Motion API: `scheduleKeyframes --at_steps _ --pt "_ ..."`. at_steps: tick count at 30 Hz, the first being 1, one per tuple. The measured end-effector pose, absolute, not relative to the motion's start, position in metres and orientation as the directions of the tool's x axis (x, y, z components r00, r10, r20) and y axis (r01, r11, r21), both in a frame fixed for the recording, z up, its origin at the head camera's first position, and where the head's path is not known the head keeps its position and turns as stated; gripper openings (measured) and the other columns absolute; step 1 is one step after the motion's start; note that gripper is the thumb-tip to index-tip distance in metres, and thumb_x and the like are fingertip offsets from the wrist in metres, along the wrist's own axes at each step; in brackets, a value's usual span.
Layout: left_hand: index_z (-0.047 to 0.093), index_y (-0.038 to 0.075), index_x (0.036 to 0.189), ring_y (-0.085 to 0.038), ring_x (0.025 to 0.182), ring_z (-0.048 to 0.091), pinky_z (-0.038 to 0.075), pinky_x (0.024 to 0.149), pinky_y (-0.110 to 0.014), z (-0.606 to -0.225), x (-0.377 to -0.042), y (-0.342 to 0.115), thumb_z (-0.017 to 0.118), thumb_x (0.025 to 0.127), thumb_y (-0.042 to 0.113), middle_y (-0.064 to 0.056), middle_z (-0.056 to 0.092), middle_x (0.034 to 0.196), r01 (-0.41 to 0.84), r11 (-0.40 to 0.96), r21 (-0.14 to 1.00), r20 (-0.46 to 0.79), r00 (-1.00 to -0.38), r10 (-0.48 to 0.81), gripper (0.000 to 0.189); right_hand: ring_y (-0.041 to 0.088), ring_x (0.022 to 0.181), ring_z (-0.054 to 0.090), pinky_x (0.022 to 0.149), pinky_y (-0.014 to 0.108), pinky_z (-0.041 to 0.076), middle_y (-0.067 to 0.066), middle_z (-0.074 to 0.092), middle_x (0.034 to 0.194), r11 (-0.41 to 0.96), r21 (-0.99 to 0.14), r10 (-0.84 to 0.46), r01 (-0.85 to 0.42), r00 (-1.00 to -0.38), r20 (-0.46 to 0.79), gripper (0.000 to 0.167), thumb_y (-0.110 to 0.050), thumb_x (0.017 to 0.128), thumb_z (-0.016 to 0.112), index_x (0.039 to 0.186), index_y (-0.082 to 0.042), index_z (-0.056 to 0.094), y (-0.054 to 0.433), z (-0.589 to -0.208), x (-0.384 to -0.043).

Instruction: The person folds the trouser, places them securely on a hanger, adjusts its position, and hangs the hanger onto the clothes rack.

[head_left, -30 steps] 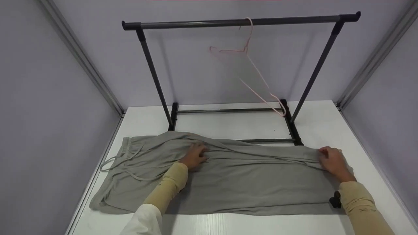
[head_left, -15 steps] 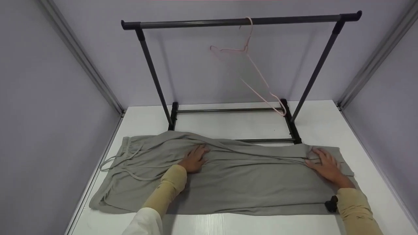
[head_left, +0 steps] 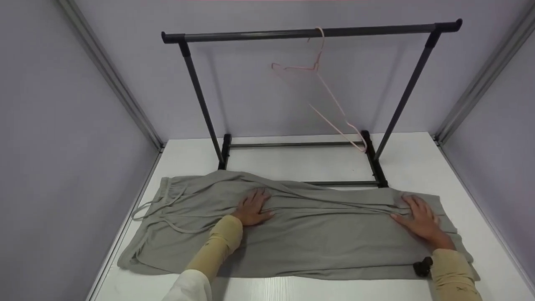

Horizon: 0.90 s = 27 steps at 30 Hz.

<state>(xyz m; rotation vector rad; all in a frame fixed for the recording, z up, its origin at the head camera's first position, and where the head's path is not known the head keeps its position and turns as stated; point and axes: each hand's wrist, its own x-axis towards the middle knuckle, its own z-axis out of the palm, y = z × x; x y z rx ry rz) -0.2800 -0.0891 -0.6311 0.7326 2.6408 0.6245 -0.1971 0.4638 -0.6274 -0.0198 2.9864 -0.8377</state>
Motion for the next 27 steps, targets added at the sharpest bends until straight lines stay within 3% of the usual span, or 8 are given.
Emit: scheduleKeyframes --at_steps 7,15,27 --pt "0.021 0.018 0.147 -0.031 0.14 -0.001 0.004 0.106 -0.056 -0.631 -0.273 -0.091 0.052 0.089 0.055 -0.01 0.006 0.154 0.414 0.759 0.503 -0.175 -0.811 0.559 0.075 0.048 0.133 0.0 0.086 0.072 0.009 0.027 0.005 0.147 0.863 -0.505 0.009 0.031 -0.999 -0.046 0.087 -0.057 0.085 0.056 0.147 -0.01 0.016 0.456 -0.632 -0.194" --pt "0.021 0.016 0.147 -0.032 0.14 0.0 0.006 0.106 -0.055 -0.618 -0.263 -0.088 0.05 0.091 0.052 -0.012 0.006 0.154 0.428 0.764 0.483 -0.187 -0.802 0.568 0.072 0.047 0.134 -0.003 0.089 0.071 0.007 0.027 0.003 0.148 0.862 -0.506 0.014 0.038 -0.999 -0.051 0.09 -0.058 0.085 0.054 0.148 -0.009 0.013 0.459 -0.633 -0.187" --pt "0.02 0.017 0.146 -0.032 0.14 -0.003 0.0 0.106 -0.054 -0.62 -0.257 -0.093 0.05 0.091 0.053 -0.012 0.003 0.154 0.416 0.75 0.515 -0.208 -0.788 0.58 0.072 0.045 0.135 -0.009 0.089 0.073 0.002 0.026 0.0 0.15 0.82 -0.571 0.009 0.042 -0.998 -0.061 0.076 -0.049 0.092 0.05 0.148 -0.009 0.017 0.458 -0.626 -0.175"
